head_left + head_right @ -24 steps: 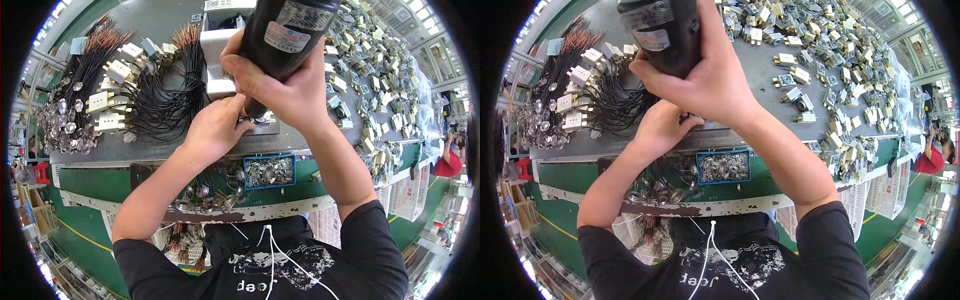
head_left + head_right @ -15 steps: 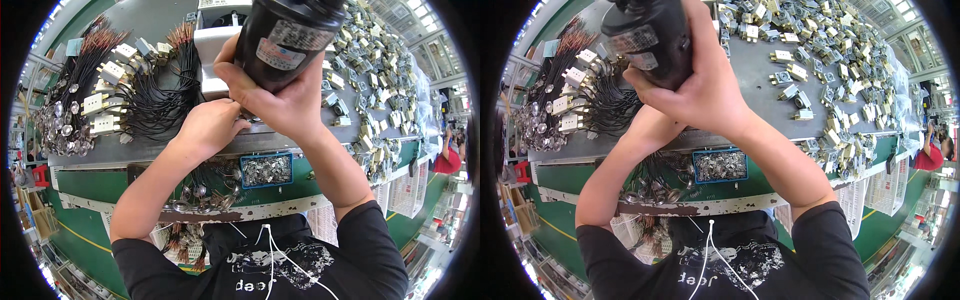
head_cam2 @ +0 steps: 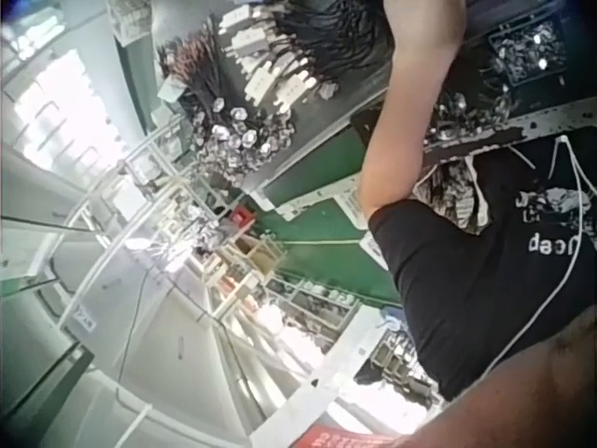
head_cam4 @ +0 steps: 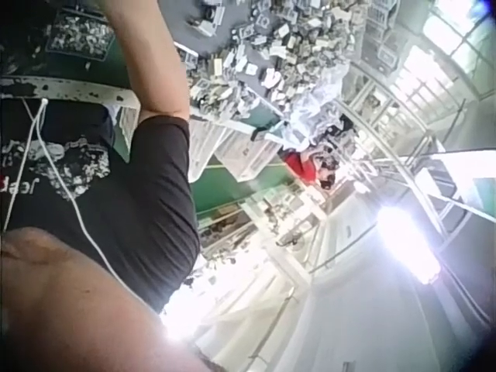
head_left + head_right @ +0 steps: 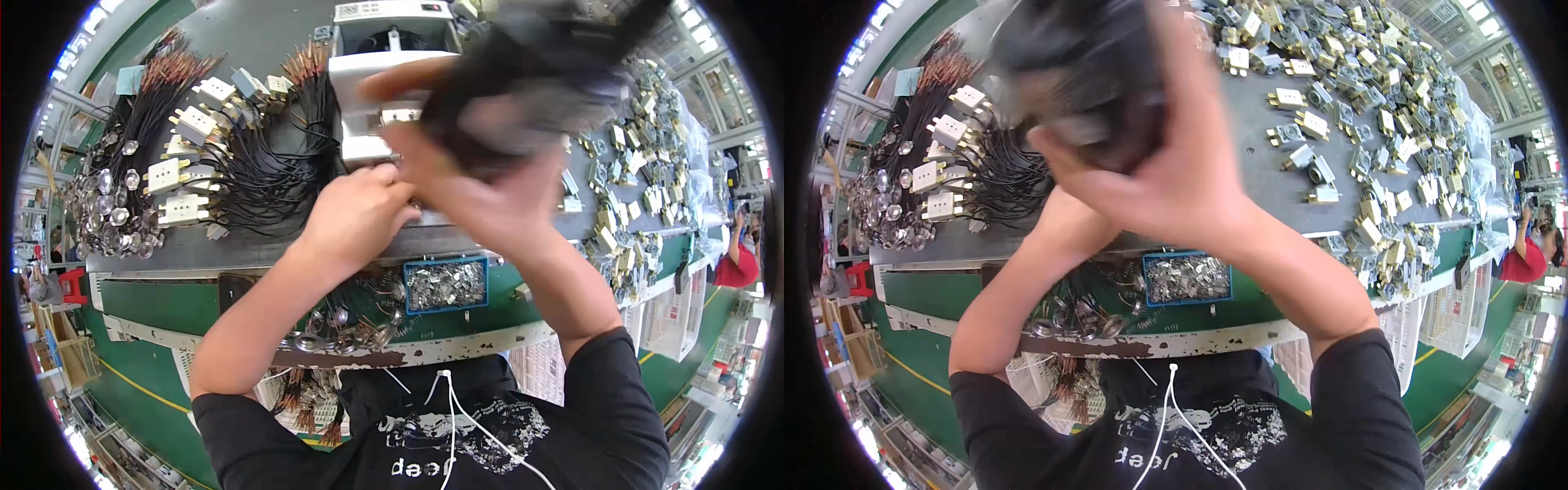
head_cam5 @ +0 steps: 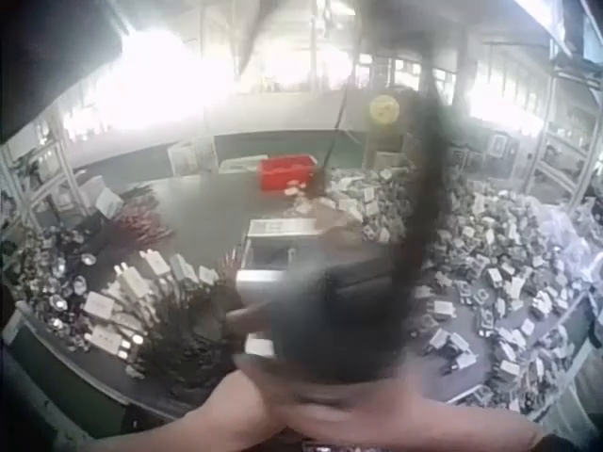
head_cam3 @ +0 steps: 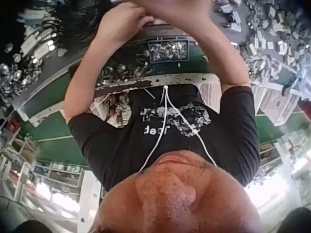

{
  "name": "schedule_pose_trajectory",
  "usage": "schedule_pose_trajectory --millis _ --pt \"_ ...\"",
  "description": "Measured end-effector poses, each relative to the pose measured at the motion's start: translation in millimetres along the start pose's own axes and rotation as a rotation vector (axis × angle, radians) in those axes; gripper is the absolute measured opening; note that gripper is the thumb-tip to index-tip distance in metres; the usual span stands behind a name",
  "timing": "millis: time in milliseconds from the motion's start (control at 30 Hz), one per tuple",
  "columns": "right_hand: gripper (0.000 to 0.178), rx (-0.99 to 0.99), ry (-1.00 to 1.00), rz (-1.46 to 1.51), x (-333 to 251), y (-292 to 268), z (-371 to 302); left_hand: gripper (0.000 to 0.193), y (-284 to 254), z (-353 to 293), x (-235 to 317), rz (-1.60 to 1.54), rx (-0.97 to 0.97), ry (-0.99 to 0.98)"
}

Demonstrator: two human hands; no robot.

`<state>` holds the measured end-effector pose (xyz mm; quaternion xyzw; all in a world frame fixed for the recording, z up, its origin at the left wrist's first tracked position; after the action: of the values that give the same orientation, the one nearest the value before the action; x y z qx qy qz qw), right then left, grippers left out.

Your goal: Assembling electrical wire harnesses and components using a power tool at a factory workbench.

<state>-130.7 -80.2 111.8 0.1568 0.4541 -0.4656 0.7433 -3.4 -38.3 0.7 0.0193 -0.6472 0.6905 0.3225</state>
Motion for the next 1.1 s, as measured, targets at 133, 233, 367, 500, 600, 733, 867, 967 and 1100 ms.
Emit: schedule_pose_trajectory --millis 133,233,367,500,600,733,867,967,1100 --pt "0.043 -0.016 -0.109 -0.010 -25.5 -61.7 -2.6 0.026 0.6 4.7 20.3 0.128 -0.030 0.137" --pt "0.064 0.072 -0.213 -0.099 -13.6 -79.8 -3.9 0.028 -2.3 8.8 21.9 0.141 -0.077 0.204" --pt "0.073 0.121 -0.122 -0.130 20.1 -125.5 -9.8 0.029 -4.0 -3.6 17.5 -0.076 -0.100 0.189" --pt "0.052 0.429 0.095 -0.277 12.5 -125.0 -12.3 0.030 -8.2 -4.5 21.3 0.012 -0.092 0.193" --pt "0.058 0.399 0.041 -0.412 -2.3 -120.3 -14.6 0.032 -2.1 -11.5 21.9 0.190 0.004 0.186" --pt "0.080 0.429 -0.360 -0.550 -4.2 -137.7 -55.0 0.029 -74.3 -9.8 21.4 0.053 0.029 -0.194" --pt "0.025 -0.097 0.315 -1.101 51.7 -165.9 -106.0 0.030 -163.1 -53.3 -68.5 0.518 0.500 -0.269" --pt "0.038 -0.399 0.478 -1.085 86.4 -151.0 -112.7 0.029 -175.9 -50.4 -103.1 0.603 0.336 -0.431" --pt "0.037 -0.346 0.428 -1.154 98.5 -163.1 -111.9 0.029 -161.6 -29.9 -82.7 0.950 0.391 -0.352"
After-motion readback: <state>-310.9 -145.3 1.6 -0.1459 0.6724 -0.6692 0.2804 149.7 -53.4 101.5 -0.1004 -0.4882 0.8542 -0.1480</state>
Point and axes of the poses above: each hand's wrist, its own z-axis towards the middle knuckle, its own y-axis out of the palm, x = y × z, the point moved 4 cm from there along z, towards the middle knuckle, and after that the axes turned 9 degrees about -x, right-handed, at the moved point
